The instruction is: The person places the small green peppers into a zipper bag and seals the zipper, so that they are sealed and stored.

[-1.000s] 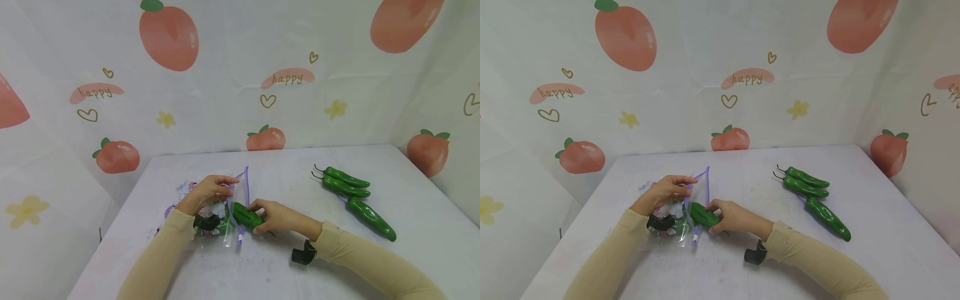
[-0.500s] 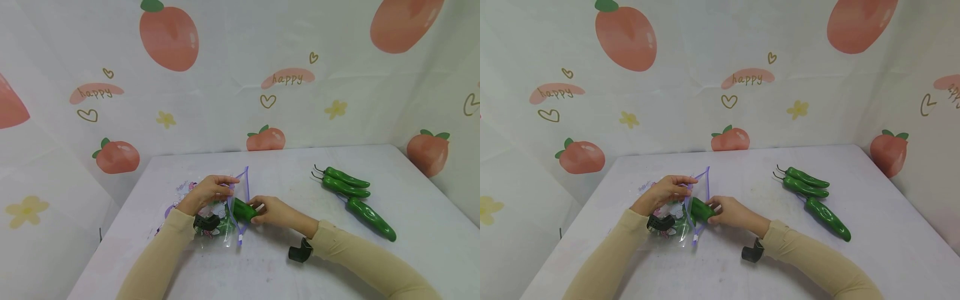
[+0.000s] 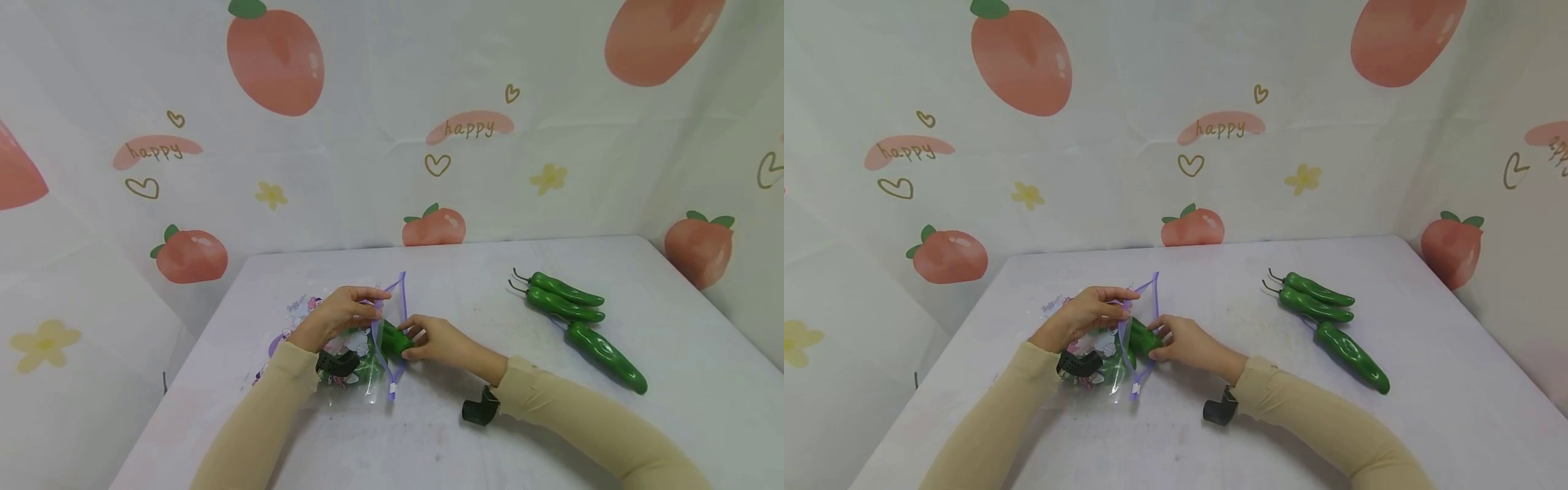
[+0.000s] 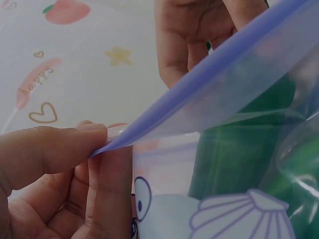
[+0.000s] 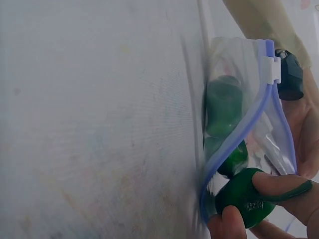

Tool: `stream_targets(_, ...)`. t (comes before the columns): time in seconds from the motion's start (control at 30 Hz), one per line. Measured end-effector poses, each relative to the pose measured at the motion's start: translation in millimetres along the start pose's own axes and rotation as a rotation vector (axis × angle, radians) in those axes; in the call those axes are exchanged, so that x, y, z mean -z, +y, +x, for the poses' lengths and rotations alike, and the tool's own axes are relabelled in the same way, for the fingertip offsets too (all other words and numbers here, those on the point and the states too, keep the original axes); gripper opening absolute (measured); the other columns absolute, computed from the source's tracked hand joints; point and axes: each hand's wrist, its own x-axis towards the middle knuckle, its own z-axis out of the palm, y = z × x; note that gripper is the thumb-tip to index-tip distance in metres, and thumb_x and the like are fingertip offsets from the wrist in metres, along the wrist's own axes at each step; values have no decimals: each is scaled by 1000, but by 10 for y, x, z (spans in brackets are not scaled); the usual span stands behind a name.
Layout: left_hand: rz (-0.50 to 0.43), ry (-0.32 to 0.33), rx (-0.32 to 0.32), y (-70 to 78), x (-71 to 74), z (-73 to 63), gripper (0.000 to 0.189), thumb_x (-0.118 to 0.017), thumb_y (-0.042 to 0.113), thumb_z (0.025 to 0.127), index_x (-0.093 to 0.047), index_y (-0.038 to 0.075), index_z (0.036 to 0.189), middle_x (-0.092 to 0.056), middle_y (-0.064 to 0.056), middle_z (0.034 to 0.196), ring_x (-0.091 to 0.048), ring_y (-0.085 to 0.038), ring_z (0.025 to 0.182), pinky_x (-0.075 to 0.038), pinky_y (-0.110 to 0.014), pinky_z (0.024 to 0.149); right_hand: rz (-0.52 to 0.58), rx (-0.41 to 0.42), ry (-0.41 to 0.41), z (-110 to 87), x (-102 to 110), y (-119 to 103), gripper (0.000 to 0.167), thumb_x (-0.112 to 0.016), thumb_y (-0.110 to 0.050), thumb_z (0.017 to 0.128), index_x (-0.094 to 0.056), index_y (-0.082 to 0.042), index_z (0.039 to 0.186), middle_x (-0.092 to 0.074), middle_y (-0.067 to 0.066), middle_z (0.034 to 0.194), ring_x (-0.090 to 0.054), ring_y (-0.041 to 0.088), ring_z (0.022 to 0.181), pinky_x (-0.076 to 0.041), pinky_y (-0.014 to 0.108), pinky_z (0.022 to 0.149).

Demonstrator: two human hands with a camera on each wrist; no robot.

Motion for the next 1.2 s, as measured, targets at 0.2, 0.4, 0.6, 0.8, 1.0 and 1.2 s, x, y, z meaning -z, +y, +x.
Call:
stream_targets(0.2, -1, -2, -5, 0, 0, 5, 44, -61, -2, 90, -54, -5, 133, -51, -4, 113, -52, -15, 92, -49, -28, 82, -2, 2, -3, 58, -54, 8, 41, -76, -17, 83, -60, -7, 120, -66, 10, 107, -67, 22, 95, -55, 35, 79)
stream_targets(0.4, 7, 0, -2, 0, -3, 6, 44, -61, -1, 90, -53, -5, 133, -52, -4, 115, -51, -16, 96, -49, -31, 85, 12, 14, -15, 93, -100, -12, 40, -75, -15, 84, -61, -4, 119, -67, 8, 103, -66, 19, 93, -55, 31, 77)
stream_targets(0.6, 5, 1, -5, 11, -2, -3, 44, -61, -2, 90, -54, -5, 133, -51, -4, 114, -50, -15, 94, -49, -28, 82, 25, 43, -34, 101, -117, -34, 37, -75, -12, 83, -63, -1, 116, -67, 6, 98, -67, 17, 90, -54, 26, 74)
stream_targets(0.8, -9, -6, -17, 6, 3, 5, 43, -60, -3, 90, -54, -6, 132, -51, -4, 112, -51, -14, 90, -50, -26, 78, 19, 32, -50, 103, -117, -48, 35, -76, -12, 83, -65, 0, 113, -67, 7, 99, -67, 15, 88, -53, 26, 73)
stream_targets(1.0, -7, 4, -10, -4, 9, 12, 43, -63, -2, 88, -55, -5, 131, -52, -3, 110, -53, -13, 87, -50, -26, 77, 11, 25, -64, 110, -113, -45, 36, -76, -13, 82, -66, 0, 114, -68, 8, 102, -67, 16, 91, -54, 27, 75)
stream_targets(1.2, -11, 2, -15, 4, 4, 3, 42, -61, -3, 89, -56, -6, 131, -52, -3, 110, -53, -13, 86, -51, -26, 77, 6, 32, -69, 119, -115, -42, 36, -77, -14, 82, -67, -1, 114, -69, 9, 102, -68, 16, 90, -54, 27, 75)
